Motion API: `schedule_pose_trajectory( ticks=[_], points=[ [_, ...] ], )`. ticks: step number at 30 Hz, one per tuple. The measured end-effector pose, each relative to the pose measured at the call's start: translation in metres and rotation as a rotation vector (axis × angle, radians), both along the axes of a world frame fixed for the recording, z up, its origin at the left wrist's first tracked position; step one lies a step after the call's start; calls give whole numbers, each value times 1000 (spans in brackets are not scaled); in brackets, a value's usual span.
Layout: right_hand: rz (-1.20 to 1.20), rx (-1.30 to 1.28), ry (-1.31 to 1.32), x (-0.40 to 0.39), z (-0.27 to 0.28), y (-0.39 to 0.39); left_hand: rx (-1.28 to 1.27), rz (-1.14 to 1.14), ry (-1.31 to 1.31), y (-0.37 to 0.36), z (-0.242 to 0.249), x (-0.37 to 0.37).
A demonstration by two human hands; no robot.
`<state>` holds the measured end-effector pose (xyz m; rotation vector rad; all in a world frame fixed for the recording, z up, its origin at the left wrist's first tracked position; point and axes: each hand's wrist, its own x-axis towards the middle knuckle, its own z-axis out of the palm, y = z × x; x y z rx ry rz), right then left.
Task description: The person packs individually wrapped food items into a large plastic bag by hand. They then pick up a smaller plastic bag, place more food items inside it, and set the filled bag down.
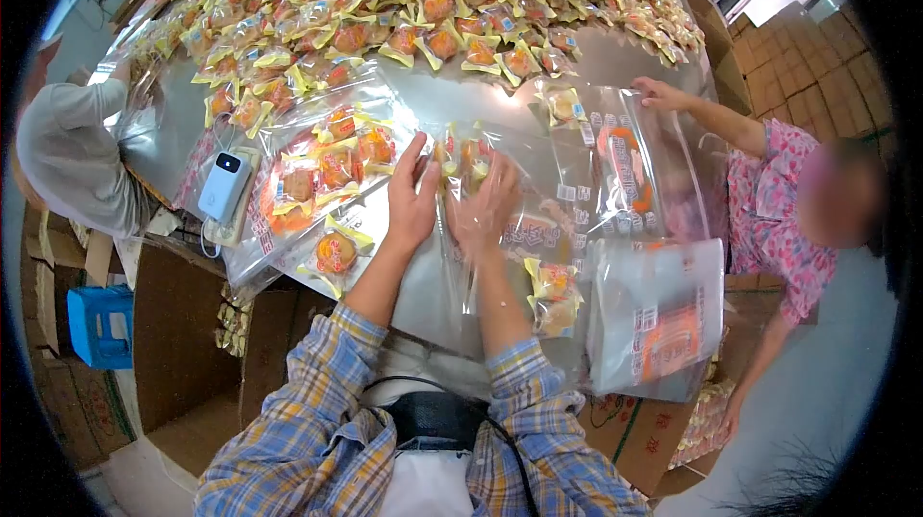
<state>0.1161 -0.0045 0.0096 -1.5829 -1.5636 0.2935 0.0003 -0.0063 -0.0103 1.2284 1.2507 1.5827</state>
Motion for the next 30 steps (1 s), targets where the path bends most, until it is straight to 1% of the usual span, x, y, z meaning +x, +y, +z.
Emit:
schedule_pose_trajectory(
  ticks=[2,5,6,8,9,10,13,15,17,19,21,22,25,28,30],
  points=[
    [-7,34,-54,1,7,-5,-5,21,66,4,-3,0],
    [68,114,-184,6,10,-6,-105,-63,-175,19,-13,0],
    [115,-5,-41,5,18,-9,-221,-128,-214,15,6,-2],
    [112,113,-7,8,-7,-4,-146,-109,-114,19,12,-2],
    [115,174,14,5,-9,-2,-107,-94,-61,20,20,-5],
    [76,173,49,3,-12,-2,-171,-135,-91,17,36,-6],
    [152,166,126,8,-16,-7,-90,-129,-78,24,33,-9],
    [204,99,260,8,-23,-5,-123,-143,-129,22,31,-6],
    [220,114,214,10,-27,-3,-120,-136,-146,20,28,-4],
    [206,215,-10,8,-16,-5,-96,-184,-182,19,21,-4],
    [236,150,-18,8,-9,-6,-104,-212,-189,16,17,1],
    [250,117,-23,9,-7,-6,-83,-248,-248,14,22,3],
    [141,94,170,3,-10,3,-21,-205,-34,14,14,6],
    [129,5,278,2,-9,3,-19,-211,66,2,14,7],
    [162,62,280,2,-10,3,-33,-235,-117,-1,12,9]
  ],
)
